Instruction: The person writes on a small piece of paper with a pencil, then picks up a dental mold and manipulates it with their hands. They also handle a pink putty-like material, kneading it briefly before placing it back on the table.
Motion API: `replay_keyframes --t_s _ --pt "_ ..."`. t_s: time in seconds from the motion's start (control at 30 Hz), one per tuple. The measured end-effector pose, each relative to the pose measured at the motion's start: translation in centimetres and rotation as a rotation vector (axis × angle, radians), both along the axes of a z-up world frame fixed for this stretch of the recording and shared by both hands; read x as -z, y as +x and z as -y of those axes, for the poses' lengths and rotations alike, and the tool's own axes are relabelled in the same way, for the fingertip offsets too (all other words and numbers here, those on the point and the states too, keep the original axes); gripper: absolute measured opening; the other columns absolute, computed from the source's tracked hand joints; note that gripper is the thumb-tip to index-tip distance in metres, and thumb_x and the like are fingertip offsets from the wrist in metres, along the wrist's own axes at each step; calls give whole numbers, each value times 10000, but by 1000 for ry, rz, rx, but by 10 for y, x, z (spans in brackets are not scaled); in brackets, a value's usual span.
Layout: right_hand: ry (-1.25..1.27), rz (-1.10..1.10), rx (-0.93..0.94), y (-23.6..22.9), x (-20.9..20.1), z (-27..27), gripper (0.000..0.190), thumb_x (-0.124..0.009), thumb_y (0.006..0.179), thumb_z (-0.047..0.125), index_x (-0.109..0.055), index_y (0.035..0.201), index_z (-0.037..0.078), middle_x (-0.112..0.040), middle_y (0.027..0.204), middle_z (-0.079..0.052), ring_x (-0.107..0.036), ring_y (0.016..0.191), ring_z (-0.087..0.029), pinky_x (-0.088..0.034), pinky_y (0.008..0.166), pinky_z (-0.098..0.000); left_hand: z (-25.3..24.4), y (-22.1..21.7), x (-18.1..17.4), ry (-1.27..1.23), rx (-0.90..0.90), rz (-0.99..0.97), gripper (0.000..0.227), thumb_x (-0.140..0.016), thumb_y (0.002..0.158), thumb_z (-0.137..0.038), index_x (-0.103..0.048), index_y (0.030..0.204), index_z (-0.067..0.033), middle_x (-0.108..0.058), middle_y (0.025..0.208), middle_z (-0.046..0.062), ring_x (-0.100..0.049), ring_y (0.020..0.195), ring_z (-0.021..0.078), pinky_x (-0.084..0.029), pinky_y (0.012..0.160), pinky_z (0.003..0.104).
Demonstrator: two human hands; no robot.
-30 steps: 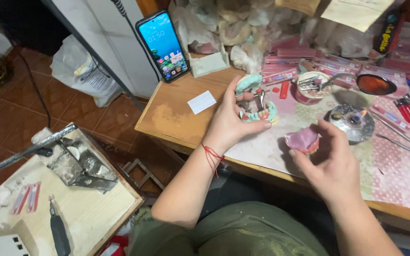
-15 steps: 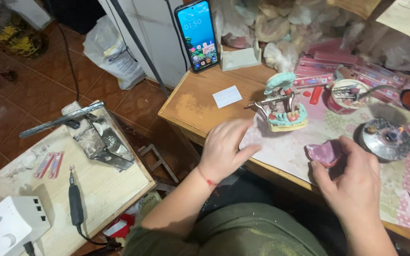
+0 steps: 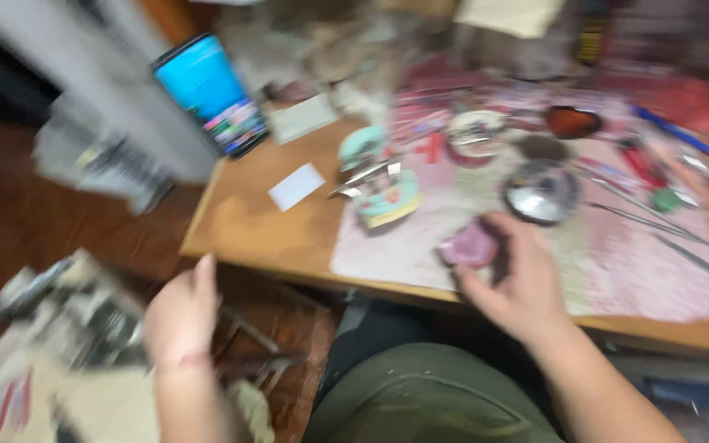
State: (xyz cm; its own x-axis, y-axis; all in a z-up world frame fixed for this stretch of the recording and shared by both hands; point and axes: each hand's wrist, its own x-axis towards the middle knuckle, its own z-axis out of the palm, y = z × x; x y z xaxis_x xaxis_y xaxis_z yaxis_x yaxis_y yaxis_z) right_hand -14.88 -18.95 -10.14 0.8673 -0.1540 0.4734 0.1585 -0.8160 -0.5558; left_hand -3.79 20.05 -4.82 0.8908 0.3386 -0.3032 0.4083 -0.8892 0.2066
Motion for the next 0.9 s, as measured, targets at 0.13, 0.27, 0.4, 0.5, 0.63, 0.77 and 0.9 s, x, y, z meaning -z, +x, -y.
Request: replay_keyframes --t_s 0.13,0.27,0.4,0.5,0.63,0.77,0.9 --pt "51 139 -68 -14 -8 11 664 -800 811 340 -520 1323 24 -659 1261 -175 -645 1134 -334 -483 1004 -426 49 -28 13 -52 193 276 459 -498 991 -583 -756 1106 -221 -758 928 145 -675 996 440 -489 833 506" --pt "123 344 -248 -23 -18 21 644 -780 911 293 -435 1397 51 -634 1372 -204 -644 1207 -345 -514 1058 -460 131 -52 37 -1144 480 181 585 -786 804 -65 -617 1364 -92 -614 996 87 -623 714 110 -518 717 252" --pt "134 398 -327 -33 -19 35 597 -690 1005 284 -384 1462 52 -576 1450 -190 -590 1292 -373 -498 1136 -498 210 -57 34 -1837 783 -238 836 -673 922 15 -224 1615 -117 -358 1629 255 -628 1185 208 -494 1040 349" --pt "126 367 -323 -44 -24 48 578 -632 1031 282 -360 1477 35 -534 1502 -188 -530 1392 -406 -463 1207 -540 252 -52 38 -2031 863 -375 835 -679 940 33 -210 1620 -82 -396 1597 258 -561 1340 298 -423 1149 401" --pt "128 344 -332 -53 -16 77 669 -620 1030 261 -254 1552 61 -519 1524 -220 -402 1518 -408 -363 1281 -569 283 -54 43 -2031 866 -446 817 -659 942 47 -230 1627 -73 -473 1536 201 -557 1339 273 -524 1021 343" --pt "124 326 -308 -59 -21 92 705 -628 1013 238 -219 1551 36 -498 1556 -221 -389 1540 -409 -299 1309 -581 302 -56 41 -2013 971 -484 819 -638 952 61 -200 1629 -83 -382 1617 209 -500 1406 264 -453 1139 382" --pt "274 267 -382 -64 -26 101 734 -596 1023 199 -140 1565 8 -399 1602 -305 -266 1603 -399 -207 1353 -547 317 -59 41 -2036 954 -486 803 -659 939 59 -240 1614 -61 -438 1570 187 -585 1301 242 -487 1080 342"
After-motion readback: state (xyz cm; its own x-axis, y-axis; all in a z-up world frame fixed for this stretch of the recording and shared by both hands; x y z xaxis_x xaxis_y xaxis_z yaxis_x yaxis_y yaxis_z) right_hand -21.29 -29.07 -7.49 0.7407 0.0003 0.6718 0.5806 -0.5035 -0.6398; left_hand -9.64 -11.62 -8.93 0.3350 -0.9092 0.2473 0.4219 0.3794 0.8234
